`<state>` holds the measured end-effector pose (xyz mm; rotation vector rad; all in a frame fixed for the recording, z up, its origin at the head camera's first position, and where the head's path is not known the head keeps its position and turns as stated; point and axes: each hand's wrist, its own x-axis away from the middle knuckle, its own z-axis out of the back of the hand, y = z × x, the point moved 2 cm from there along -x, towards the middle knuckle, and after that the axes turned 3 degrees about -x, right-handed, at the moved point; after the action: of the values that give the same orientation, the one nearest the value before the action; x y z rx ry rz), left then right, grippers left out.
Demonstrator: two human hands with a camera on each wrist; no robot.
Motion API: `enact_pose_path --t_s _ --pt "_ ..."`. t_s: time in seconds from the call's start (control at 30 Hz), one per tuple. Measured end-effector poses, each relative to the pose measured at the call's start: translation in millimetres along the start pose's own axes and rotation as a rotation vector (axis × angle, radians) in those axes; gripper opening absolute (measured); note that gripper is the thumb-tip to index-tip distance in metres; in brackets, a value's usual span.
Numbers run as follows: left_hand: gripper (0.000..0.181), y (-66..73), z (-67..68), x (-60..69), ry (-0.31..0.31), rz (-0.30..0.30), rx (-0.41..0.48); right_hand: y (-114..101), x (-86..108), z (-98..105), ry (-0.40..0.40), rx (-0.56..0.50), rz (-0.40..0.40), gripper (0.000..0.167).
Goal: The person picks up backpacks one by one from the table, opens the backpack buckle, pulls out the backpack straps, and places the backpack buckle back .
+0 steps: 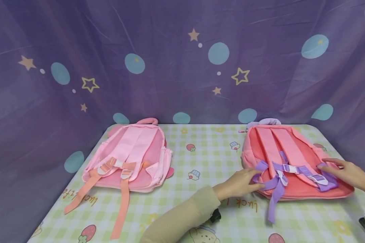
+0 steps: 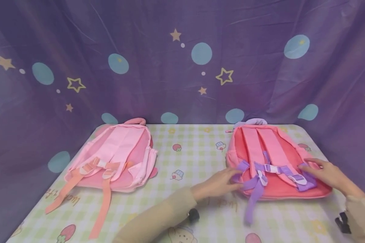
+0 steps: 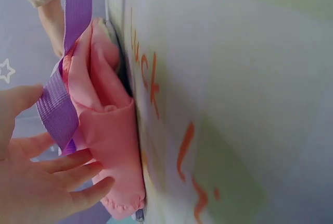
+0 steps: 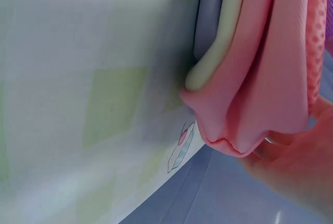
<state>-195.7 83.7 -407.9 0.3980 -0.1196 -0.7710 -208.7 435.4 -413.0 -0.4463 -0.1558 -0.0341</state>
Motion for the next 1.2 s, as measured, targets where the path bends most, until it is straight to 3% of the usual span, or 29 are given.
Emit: enact_pose_path --t_s 0.33,0.77,1.03,1.2 --pt "0.048 -24.3 6.4 12.7 0.037 -0.019 0.043 -26 0.0 -12 0.017 -0.043 0.047 0.071" --pt "0.046 -55.2 22.4 43.3 0.098 0.032 0.097 -67 -3.3 -27 0.045 -0.062 0.207 0.061" --pt "0.045 -73.3 28.2 59.2 0.135 0.063 0.148 -89 -3.4 -34 0.071 -0.076 0.277 0.059" --pt "0.044 -82.6 33.6 69.1 0.155 0.080 0.179 -101 -4.2 -40 0.060 -0.091 0.279 0.061"
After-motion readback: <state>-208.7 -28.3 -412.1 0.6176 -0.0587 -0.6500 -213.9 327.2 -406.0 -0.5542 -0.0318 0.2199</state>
